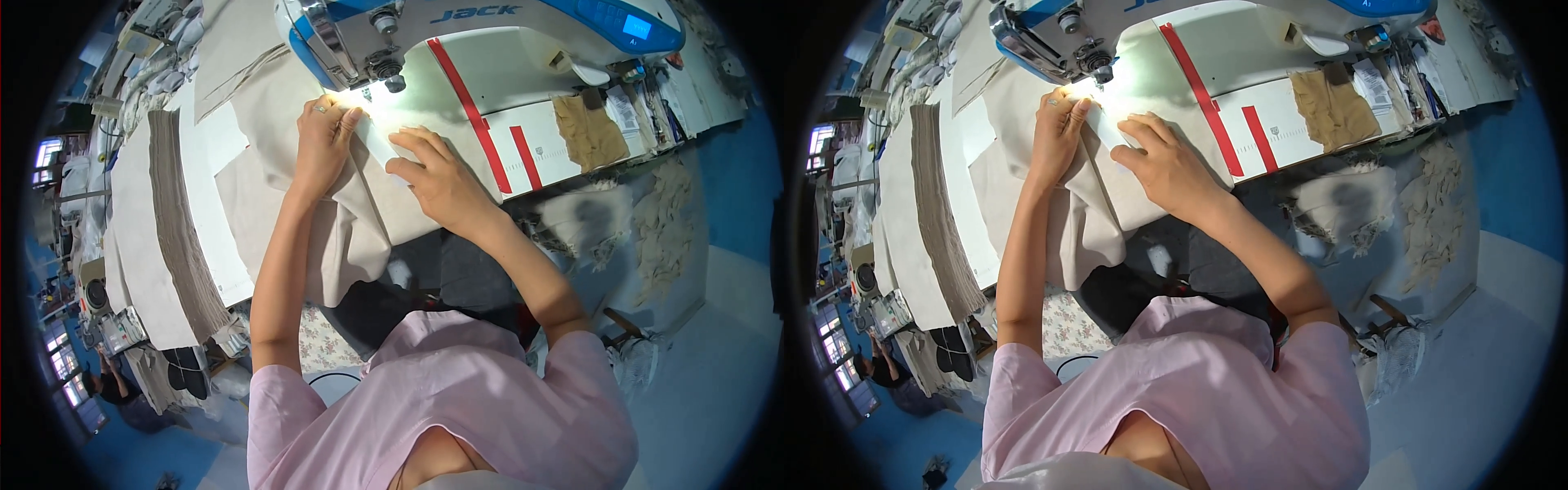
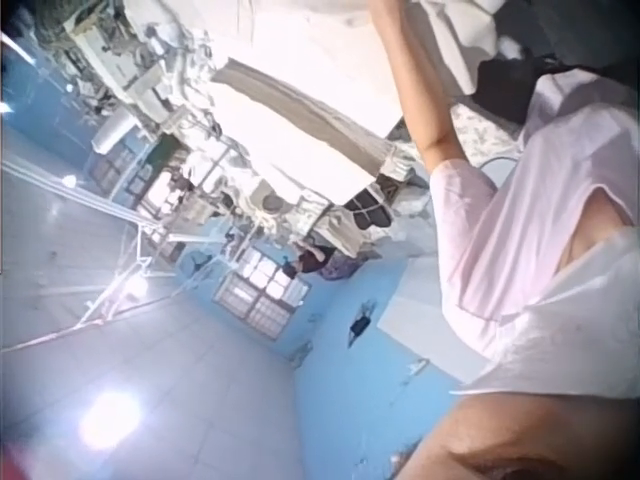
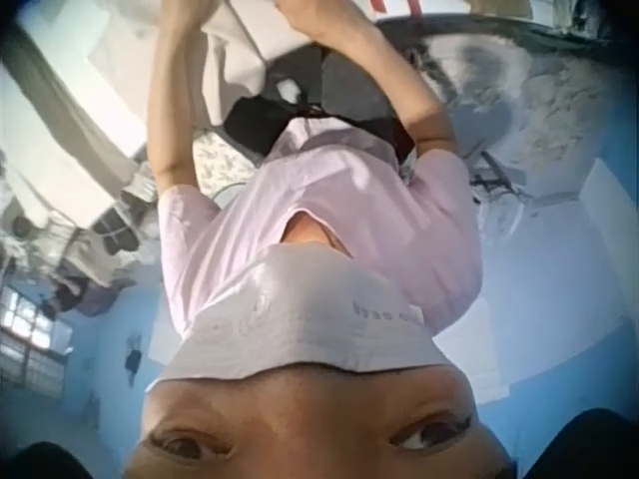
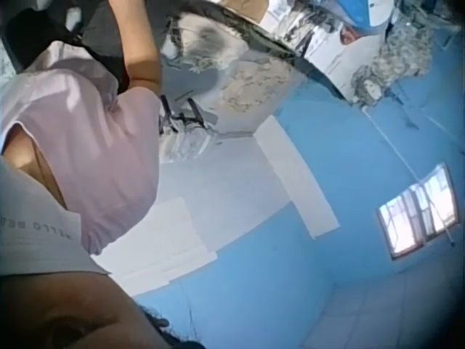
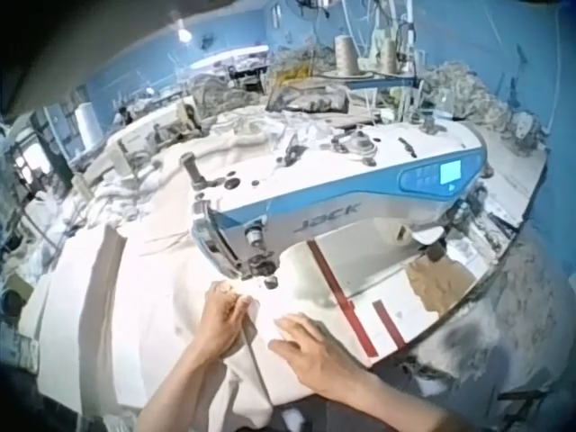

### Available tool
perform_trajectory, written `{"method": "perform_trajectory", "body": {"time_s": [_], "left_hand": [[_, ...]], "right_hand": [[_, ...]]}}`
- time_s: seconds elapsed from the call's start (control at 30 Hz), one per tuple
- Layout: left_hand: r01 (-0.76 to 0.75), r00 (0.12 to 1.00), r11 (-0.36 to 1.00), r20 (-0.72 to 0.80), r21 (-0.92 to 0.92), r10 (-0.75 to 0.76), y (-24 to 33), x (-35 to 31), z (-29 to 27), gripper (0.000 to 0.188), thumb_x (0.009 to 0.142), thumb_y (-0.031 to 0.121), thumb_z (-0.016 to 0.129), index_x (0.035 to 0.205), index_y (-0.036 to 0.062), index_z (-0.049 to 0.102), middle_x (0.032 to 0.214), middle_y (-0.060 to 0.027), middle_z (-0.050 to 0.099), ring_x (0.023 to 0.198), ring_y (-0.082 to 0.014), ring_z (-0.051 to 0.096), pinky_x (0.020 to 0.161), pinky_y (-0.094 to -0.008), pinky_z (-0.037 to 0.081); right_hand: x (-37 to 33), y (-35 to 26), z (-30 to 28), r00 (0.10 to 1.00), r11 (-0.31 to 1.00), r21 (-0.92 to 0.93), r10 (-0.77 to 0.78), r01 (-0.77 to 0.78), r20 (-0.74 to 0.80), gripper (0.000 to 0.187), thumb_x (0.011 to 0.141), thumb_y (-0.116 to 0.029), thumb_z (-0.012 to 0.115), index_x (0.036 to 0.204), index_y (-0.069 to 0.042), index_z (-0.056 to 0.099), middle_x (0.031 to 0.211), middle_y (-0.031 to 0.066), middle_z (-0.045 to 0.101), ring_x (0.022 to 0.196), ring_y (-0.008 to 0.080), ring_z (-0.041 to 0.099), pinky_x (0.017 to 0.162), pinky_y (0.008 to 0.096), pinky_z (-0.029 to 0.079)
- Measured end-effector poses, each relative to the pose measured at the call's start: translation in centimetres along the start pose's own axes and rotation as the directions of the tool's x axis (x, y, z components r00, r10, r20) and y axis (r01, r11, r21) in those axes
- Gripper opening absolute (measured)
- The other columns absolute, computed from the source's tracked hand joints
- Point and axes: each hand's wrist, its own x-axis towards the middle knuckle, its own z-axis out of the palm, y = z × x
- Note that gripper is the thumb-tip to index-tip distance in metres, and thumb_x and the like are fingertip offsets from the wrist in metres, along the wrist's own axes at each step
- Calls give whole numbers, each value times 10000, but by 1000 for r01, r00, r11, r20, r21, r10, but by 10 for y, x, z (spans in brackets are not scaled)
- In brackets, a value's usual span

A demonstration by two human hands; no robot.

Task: Operating an industrial sewing machine to stitch together pieces of light beige fabric.

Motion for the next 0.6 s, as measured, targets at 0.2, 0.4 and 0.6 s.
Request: {"method": "perform_trajectory", "body": {"time_s": [0.2, 0.4, 0.6], "left_hand": [[20, 1000, 999, 5, -41, -20, 0, 2, -1, 243, 1028, 212, 668, 952, -10, 731, 942, -153, 669, 1014, -370, 550, 901, -460, 456], [8, 1000, 999, -13, -33, -9, 1, 2, 1, 258, 1024, 217, 674, 939, -22, 721, 915, -156, 661, 1005, -365, 549, 893, -463, 457], [83, 996, 997, -20, -3, -83, 4, 2, -1, 256, 977, 214, 735, 923, -30, 679, 949, -148, 662, 1014, -351, 562, 872, -441, 473]], "right_hand": [[0, 0, -1, 1000, 999, -28, -22, 22, 0, 269, 870, 37, 682, 1122, -56, 696, 1412, 138, 576, 1395, 350, 504, 1129, 459, 470], [-1, -1, 0, 1000, 998, -47, -30, 30, -8, 263, 885, 34, 657, 1132, -53, 686, 1411, 137, 575, 1397, 352, 498, 1145, 468, 458], [-2, -2, -2, 999, 996, -69, -49, 49, -1, 282, 886, 35, 633, 1150, -53, 679, 1403, 135, 585, 1399, 350, 495, 1159, 473, 447]]}}
